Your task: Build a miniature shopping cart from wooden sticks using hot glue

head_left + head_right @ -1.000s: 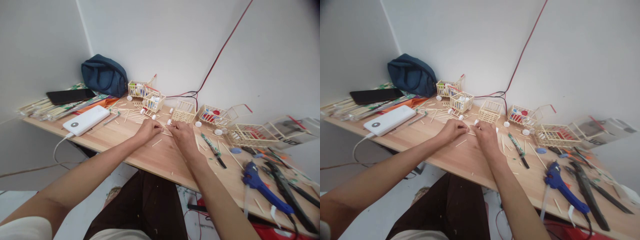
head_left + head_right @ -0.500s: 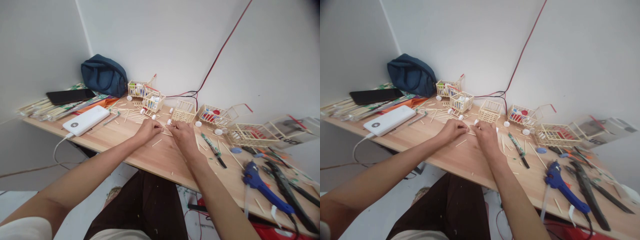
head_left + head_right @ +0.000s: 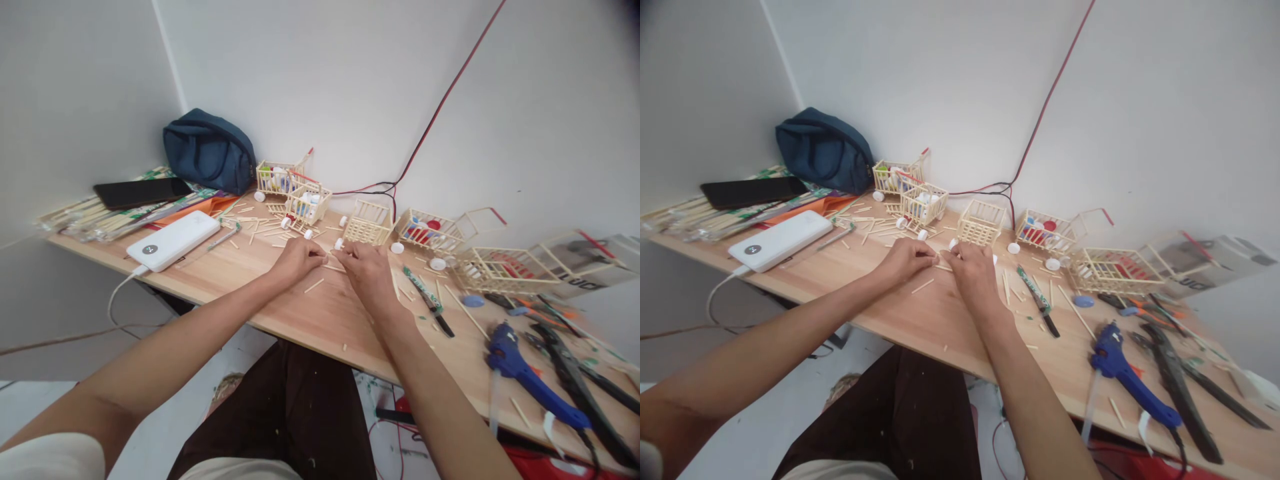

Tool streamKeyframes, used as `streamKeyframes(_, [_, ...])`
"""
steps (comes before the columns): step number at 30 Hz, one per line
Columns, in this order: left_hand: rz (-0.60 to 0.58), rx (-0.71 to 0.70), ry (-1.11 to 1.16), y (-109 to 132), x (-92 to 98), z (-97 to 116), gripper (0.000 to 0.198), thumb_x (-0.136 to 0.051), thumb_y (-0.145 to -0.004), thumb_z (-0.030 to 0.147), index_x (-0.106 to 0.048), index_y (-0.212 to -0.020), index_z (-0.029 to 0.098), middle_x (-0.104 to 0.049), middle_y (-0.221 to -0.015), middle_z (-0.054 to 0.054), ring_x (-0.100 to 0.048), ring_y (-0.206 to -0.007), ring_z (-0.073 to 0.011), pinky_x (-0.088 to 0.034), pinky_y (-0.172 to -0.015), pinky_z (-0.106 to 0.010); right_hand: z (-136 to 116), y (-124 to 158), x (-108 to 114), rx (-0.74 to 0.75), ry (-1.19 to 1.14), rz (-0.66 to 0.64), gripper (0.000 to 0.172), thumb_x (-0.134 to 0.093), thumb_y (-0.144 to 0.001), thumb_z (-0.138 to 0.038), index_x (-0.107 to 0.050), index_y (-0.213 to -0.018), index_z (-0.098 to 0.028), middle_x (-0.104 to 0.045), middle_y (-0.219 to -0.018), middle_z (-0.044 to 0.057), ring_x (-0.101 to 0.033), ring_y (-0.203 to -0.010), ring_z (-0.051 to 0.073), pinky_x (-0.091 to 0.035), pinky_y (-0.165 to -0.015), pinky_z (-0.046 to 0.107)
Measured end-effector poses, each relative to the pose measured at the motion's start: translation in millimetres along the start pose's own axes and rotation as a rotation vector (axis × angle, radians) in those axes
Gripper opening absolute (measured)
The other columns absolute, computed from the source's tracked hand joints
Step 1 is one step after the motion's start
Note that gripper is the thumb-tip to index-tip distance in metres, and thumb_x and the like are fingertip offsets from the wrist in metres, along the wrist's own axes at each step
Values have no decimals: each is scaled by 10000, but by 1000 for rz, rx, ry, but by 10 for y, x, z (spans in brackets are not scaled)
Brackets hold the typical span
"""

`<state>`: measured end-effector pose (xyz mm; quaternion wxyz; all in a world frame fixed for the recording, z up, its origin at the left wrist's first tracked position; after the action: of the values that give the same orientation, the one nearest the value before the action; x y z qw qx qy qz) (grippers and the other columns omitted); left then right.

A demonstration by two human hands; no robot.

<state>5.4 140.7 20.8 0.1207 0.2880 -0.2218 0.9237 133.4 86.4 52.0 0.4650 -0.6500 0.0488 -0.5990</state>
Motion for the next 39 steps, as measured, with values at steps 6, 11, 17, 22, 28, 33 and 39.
streamKeyframes(6, [1,-10,-16,5,5,2,146,-627,-746,214,-743,-706,134,-696,-663,-11,-592,-653,-139,-384,-618,-225,-7,-6,-1,-4,12,-12,193,-526,-938,-233,-704,-1013,-249,-669,-913,32,-537,-842,164,-274,-747,318])
streamKeyframes(11, [2,-11,-5,3,5,8,154,-623,-748,219,-743,-702,134,-692,-658,-11,-588,-644,-137,-390,-614,-226,-11,-5,-3,-11,4,-41,205,-517,-941,-231,-698,-1033,-253,-668,-930,31,-533,-853,170,-270,-753,322])
streamKeyframes(17, [-5,1,-3,4,1,6,147,-627,-750,207,-742,-701,130,-696,-656,-13,-595,-653,-139,-381,-612,-228,-10,-7,-4,-18,-5,-45,213,-508,-946,-233,-698,-1038,-255,-666,-924,27,-531,-847,169,-265,-745,325])
streamKeyframes(22, [-13,-5,-6,3,2,13,145,-628,-754,202,-747,-711,130,-706,-677,-21,-605,-668,-142,-387,-626,-228,-12,-5,-2,-12,-3,-35,203,-525,-939,-234,-702,-1037,-253,-667,-927,27,-541,-855,168,-268,-746,321])
streamKeyframes(28, [-6,8,-3,0,1,-1,142,-626,-748,195,-749,-716,131,-713,-690,-24,-612,-674,-145,-390,-631,-228,-8,2,-3,-9,1,-14,186,-547,-927,-226,-706,-1019,-257,-671,-926,19,-547,-853,167,-269,-746,319])
streamKeyframes(33, [-5,6,-12,-1,-4,-11,139,-630,-748,200,-748,-712,136,-711,-682,-22,-606,-663,-143,-388,-629,-230,-9,1,-14,-10,-10,-27,193,-526,-938,-231,-701,-1016,-252,-666,-920,21,-540,-850,167,-269,-749,325])
streamKeyframes(39, [-8,-13,-11,2,-5,-8,152,-624,-758,214,-745,-709,137,-709,-689,-21,-602,-665,-142,-388,-632,-232,-5,2,-27,-11,-1,-41,192,-527,-936,-225,-696,-1022,-254,-664,-936,24,-536,-864,168,-264,-752,329])
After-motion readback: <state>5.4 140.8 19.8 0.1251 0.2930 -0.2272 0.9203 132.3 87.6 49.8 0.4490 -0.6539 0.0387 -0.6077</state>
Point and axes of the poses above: each hand's wrist, its own y-axis away from the middle knuckle, its own x-axis out of the back of the hand, z = x × y, the point moved 7 cm from there along -y, towards the middle knuckle
